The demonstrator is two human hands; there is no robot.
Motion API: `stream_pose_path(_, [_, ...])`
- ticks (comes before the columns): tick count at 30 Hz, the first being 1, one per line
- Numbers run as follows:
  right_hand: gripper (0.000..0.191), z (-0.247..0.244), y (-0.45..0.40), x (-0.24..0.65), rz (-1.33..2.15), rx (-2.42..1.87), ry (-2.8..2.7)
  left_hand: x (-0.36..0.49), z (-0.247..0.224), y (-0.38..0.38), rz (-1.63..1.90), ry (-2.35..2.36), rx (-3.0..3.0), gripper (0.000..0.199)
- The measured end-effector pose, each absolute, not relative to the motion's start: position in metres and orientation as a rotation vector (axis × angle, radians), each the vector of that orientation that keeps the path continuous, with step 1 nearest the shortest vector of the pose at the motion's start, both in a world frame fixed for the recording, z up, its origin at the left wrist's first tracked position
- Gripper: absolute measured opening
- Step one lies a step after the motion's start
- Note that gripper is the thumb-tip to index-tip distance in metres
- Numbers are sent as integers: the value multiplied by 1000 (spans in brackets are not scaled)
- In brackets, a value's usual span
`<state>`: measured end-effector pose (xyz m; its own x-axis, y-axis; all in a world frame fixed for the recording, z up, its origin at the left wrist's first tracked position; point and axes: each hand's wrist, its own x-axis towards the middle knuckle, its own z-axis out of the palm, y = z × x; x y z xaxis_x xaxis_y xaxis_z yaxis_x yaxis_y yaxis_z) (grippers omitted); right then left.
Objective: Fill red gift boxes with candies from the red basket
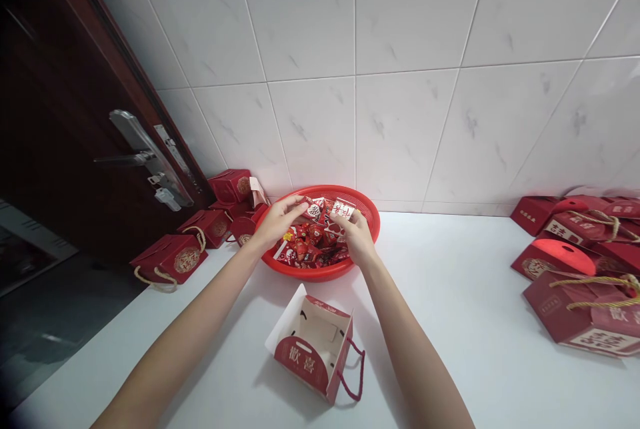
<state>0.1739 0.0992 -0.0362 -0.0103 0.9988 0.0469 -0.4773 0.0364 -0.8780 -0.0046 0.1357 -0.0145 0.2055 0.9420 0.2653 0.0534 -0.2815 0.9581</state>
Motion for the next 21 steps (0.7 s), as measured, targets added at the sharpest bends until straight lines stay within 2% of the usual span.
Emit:
stream_pose_path(10, [39,-36,100,174,1410,-779,-869,-2,-18,136,1290,1032,1619,49])
stream_pose_path(21, [46,-40,101,175,1405,-776,-922,2,-20,134,1275,1031,1562,58])
